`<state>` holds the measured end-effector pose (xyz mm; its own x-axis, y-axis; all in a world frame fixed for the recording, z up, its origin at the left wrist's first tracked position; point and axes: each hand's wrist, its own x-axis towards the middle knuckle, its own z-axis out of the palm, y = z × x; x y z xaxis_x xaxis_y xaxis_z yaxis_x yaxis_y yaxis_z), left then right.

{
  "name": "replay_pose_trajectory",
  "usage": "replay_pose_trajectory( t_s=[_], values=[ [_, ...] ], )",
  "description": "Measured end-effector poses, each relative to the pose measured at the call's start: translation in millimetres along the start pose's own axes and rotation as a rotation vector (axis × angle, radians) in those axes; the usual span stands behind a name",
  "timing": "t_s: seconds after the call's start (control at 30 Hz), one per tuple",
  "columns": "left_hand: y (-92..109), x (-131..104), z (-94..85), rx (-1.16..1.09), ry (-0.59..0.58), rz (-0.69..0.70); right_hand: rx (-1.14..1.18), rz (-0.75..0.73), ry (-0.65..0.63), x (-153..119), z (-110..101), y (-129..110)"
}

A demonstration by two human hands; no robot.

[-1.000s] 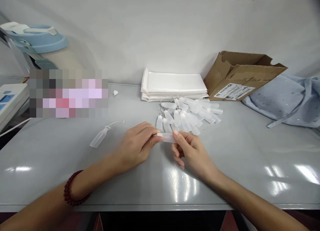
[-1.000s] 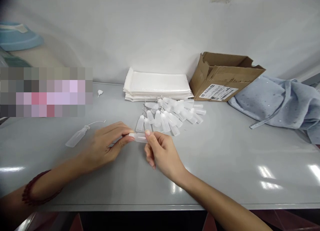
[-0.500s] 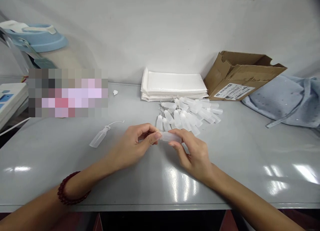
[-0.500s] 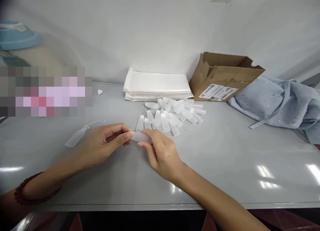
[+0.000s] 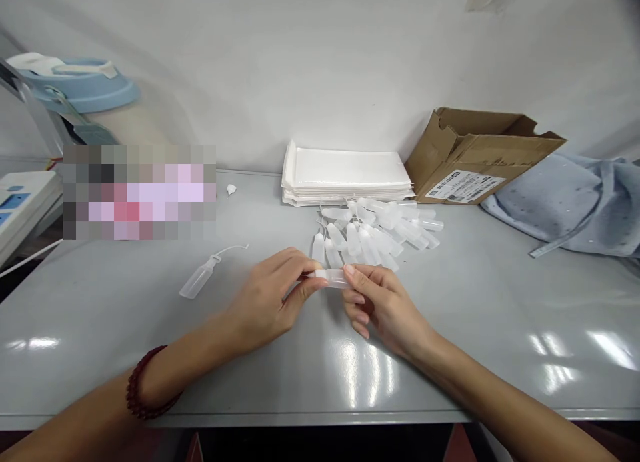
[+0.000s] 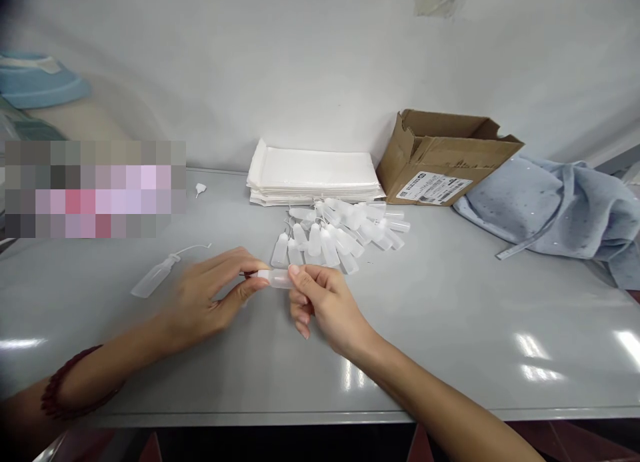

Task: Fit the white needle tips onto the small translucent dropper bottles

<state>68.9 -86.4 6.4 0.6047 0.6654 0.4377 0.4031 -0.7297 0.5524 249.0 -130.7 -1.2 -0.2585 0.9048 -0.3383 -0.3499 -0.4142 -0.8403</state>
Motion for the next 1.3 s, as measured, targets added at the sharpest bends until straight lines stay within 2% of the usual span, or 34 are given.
replay_pose_trajectory(
  t_s=[0.07,0.17,0.23,0.27,0.33,0.43,0.5,0.53,0.57,0.63,0.67,0.73,0.8,0.83,0.9,0.93,1.0,1.1,1.17,1.23,1.3],
  values=[
    [-2.1,-0.6,0.8,0.026,0.034,0.111,0.069,0.065,-0.03,1.7,-1.4,-1.4],
    [-3.9,-0.9,1.5,0.052,0.05,0.195,0.106,0.142,-0.068,2.1,-2.6,-0.6],
    [-4.3,-0.8,1.8,0.056,0.072,0.223,0.052,0.099,-0.056,-0.5,-2.1,0.4],
    [-4.3,-0.6,1.9,0.056,0.094,0.225,-0.013,0.017,-0.024,-2.9,-1.5,0.2],
    [-4.5,-0.2,1.6,0.059,0.15,0.199,-0.208,-0.301,0.13,-8.4,0.0,-3.6],
    [-5.7,0.1,0.1,0.096,0.234,0.113,-0.448,-0.984,0.587,-13.4,-0.8,-19.1],
    [-7.1,-0.3,-0.6,0.133,0.272,0.071,-0.475,-1.323,0.87,-11.1,-6.7,-31.8],
    [-7.8,-0.7,-0.7,0.15,0.282,0.057,-0.47,-1.453,0.959,-8.5,-11.7,-37.0],
    [-8.4,-1.2,-0.6,0.165,0.285,0.049,-0.474,-1.518,0.996,-5.2,-18.0,-40.8],
    [-8.9,-2.2,-0.1,0.18,0.284,0.057,-0.521,-1.558,1.017,1.5,-32.6,-43.3],
    [-8.9,-2.6,0.1,0.182,0.287,0.067,-0.611,-1.501,1.003,4.3,-39.6,-42.3],
    [-8.4,-2.9,0.2,0.182,0.3,0.08,-0.895,-1.248,0.93,7.8,-49.3,-37.6],
    [-7.7,-2.9,-0.3,0.181,0.314,0.079,-1.12,-1.06,0.856,7.8,-50.0,-31.6],
    [-7.3,-2.9,-0.7,0.178,0.32,0.082,-1.183,-1.05,0.828,6.6,-46.7,-28.5],
    [-6.8,-3.0,-1.1,0.167,0.31,0.094,-1.222,-1.148,0.706,2.8,-35.1,-21.5],
    [-6.7,-3.2,-1.2,0.16,0.299,0.107,-1.223,-1.194,0.585,0.6,-28.0,-17.2],
    [-6.8,-3.6,-0.9,0.151,0.275,0.132,-1.239,-1.173,0.21,-2.9,-14.7,-6.3],
    [-8.3,-3.8,0.2,0.158,0.273,0.174,-1.273,-1.183,-0.12,-5.1,-1.4,14.9],
    [-10.7,-3.8,1.2,0.176,0.278,0.188,-1.334,-1.139,-0.24,-5.3,2.9,29.0],
    [-14.5,-3.3,2.1,0.202,0.267,0.172,-1.377,-1.103,-0.303,-5.5,5.2,40.2],
    [-20.0,-1.7,2.0,0.265,0.203,0.063,-1.4,-1.095,-0.337,-6.0,6.5,47.6]
  ],
)
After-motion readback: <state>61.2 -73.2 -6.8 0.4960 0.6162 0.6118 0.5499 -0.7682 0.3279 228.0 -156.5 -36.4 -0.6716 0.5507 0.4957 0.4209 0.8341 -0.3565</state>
